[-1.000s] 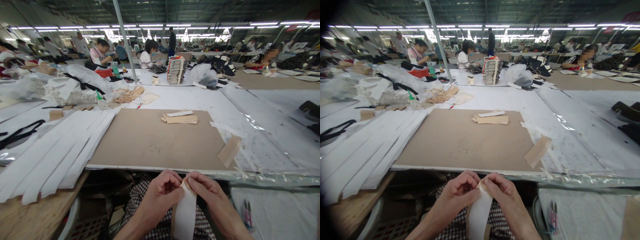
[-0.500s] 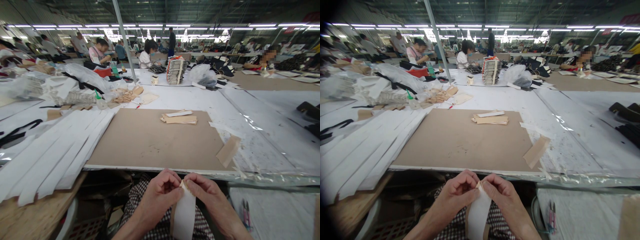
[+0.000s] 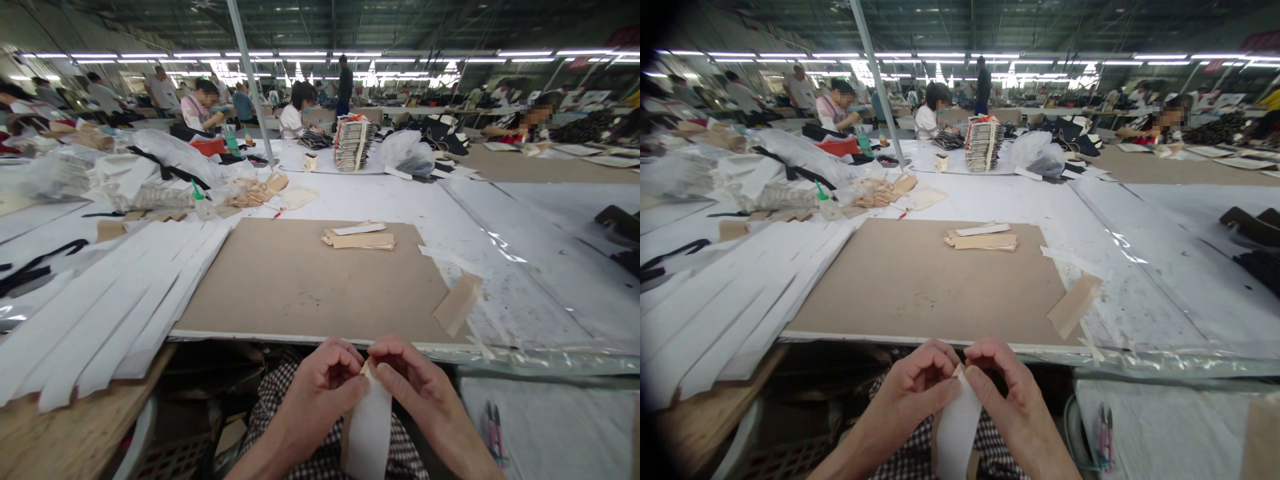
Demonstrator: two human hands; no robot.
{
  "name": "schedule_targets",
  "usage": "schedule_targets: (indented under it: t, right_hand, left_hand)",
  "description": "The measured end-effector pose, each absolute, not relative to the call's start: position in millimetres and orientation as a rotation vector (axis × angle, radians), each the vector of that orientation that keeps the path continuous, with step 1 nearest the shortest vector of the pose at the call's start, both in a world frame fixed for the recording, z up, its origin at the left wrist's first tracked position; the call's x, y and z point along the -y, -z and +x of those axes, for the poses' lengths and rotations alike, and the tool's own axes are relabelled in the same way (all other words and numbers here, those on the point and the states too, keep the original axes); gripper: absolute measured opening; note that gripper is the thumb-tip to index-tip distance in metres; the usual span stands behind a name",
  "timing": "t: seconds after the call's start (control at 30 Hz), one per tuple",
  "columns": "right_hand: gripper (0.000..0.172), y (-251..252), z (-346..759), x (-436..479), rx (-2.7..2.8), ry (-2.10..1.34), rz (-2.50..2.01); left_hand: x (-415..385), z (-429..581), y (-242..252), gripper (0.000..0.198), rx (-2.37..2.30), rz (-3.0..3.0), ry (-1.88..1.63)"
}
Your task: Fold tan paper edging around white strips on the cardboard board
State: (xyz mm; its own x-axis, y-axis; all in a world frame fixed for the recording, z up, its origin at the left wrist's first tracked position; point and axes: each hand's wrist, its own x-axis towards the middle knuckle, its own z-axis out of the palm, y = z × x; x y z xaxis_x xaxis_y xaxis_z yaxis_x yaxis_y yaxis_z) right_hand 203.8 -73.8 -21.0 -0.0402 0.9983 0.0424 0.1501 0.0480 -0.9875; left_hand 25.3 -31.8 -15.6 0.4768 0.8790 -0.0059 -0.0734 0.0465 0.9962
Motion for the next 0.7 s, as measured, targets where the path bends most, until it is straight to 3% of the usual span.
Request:
schedule_targets:
  t: [0.2,0.7]
  right_hand:
    - [0.022,26,204,77,1.765,-0.461,-1.184]
    - [0.035,34,208,76,2.031,0.003,-1.133]
  left_hand:
    - [32,27,15,0.013,-0.732,1.265,-0.876]
    - [35,27,18,0.010,-0.708,1.277,-0.938]
